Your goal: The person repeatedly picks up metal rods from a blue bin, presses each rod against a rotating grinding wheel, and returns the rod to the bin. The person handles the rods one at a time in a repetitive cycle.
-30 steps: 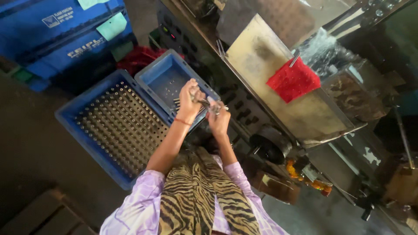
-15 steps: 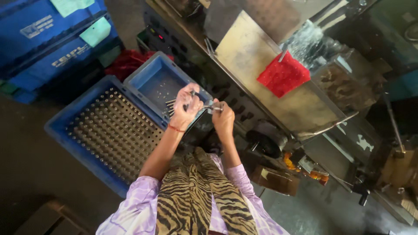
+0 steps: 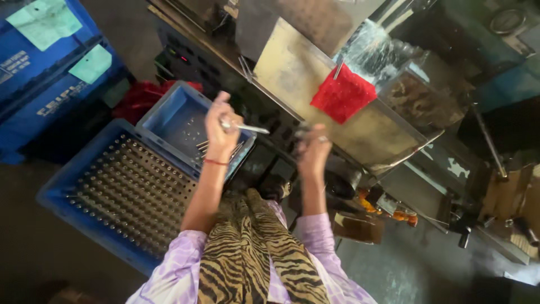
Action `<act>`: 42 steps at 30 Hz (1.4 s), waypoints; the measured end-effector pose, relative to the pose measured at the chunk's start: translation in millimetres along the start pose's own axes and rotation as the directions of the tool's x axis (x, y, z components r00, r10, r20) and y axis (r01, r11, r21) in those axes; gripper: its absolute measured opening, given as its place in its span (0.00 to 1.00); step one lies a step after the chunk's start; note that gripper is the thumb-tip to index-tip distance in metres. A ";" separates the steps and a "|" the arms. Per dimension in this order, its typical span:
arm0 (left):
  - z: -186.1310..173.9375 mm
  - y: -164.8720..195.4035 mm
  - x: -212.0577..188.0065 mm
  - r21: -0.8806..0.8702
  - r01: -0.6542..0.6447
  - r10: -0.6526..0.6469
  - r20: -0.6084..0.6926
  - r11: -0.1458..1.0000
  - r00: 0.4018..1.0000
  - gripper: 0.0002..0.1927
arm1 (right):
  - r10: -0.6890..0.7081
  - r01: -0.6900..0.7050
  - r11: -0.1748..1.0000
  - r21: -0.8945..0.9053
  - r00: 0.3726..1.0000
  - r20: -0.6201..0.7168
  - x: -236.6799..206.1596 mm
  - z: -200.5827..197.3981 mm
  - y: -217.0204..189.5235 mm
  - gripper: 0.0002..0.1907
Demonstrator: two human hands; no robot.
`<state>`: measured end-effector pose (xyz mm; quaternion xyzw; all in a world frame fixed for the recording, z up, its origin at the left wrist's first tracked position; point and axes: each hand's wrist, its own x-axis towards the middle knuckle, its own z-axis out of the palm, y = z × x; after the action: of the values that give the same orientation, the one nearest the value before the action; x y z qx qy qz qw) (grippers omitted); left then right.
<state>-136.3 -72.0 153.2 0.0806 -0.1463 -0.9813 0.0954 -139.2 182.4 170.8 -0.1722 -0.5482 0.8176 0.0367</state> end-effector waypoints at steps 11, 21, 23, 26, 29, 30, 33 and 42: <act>-35.8 -40.2 -6.4 0.668 -0.190 0.286 -0.035 0.719 0.957 0.08 | -0.632 0.154 -0.055 -0.987 0.760 0.153 210.5 -163.5 -133.1 0.16; -10.6 -53.4 -7.0 0.774 -0.243 0.280 0.089 0.584 0.956 0.21 | -0.066 0.376 0.834 -0.404 0.794 0.604 61.8 -29.6 -4.0 0.18; -15.6 -55.3 -12.7 0.776 -0.227 0.318 0.036 0.588 0.947 0.23 | 0.025 0.232 0.911 -0.341 0.794 0.607 21.6 10.0 44.7 0.09; -23.6 -45.7 -23.8 0.774 -0.240 0.354 0.022 0.586 0.935 0.22 | 0.036 0.173 0.949 -0.264 0.771 0.636 -10.1 38.4 74.1 0.16; -26.0 -28.2 -38.6 0.803 -0.274 0.386 0.061 0.529 0.921 0.23 | 0.058 0.106 0.969 -0.222 0.779 0.625 -29.5 51.4 84.5 0.17; -25.7 -22.0 -43.0 0.815 -0.288 0.395 0.080 0.502 0.915 0.24 | 0.060 0.101 0.970 -0.223 0.784 0.618 -33.5 53.8 86.0 0.17; -27.9 -2.3 -57.6 0.860 -0.500 0.498 0.392 0.099 0.773 0.20 | 0.128 0.026 0.963 -0.270 0.834 0.536 -43.4 59.2 91.4 0.17; -30.4 8.3 -61.6 0.851 -0.445 0.635 0.185 0.279 0.750 0.23 | 0.029 -0.069 0.997 0.041 0.788 0.615 -84.7 94.8 91.1 0.22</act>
<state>-69.6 -75.0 135.1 0.1553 -0.6201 -0.6665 0.3837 -78.5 41.5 140.6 0.0898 -0.5004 0.8463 -0.1592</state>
